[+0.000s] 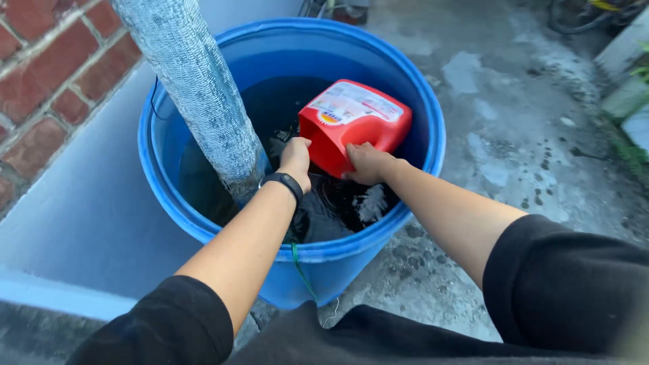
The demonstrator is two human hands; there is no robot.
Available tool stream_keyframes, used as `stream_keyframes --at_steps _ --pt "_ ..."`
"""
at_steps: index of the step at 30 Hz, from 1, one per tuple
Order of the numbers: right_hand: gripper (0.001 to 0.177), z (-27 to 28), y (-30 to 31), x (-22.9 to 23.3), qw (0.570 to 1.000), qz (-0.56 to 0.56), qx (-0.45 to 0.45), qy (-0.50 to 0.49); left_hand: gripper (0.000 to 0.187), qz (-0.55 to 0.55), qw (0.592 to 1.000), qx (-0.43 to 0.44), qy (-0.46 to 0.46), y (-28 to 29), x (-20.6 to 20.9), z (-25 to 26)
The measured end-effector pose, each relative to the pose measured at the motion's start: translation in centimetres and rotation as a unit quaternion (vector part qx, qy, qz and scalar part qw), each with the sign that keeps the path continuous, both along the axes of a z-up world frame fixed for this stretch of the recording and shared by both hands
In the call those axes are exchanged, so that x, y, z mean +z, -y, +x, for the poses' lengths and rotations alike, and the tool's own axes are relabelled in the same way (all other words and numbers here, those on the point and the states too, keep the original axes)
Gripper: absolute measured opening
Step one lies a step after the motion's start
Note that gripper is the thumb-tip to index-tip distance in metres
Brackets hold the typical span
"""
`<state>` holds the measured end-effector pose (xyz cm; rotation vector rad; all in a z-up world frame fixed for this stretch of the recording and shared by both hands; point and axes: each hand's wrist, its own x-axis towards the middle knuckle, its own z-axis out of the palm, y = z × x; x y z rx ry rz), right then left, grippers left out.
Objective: Watering potted pepper plants using water fetched from a large blue barrel with a plastic jug.
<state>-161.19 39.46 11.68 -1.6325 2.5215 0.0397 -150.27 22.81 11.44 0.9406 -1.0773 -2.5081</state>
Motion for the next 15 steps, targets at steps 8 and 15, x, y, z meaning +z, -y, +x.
stream_keyframes --at_steps 8,15 --pt "0.054 -6.5 4.6 -4.9 0.994 0.106 -0.016 0.018 0.056 -0.054 0.98 0.078 0.174 -0.3 -0.3 -1.3" --pt "0.059 -10.2 6.5 -7.4 0.967 0.191 0.162 -0.036 0.047 -0.052 0.974 0.182 0.121 -1.4 -2.2 -3.1"
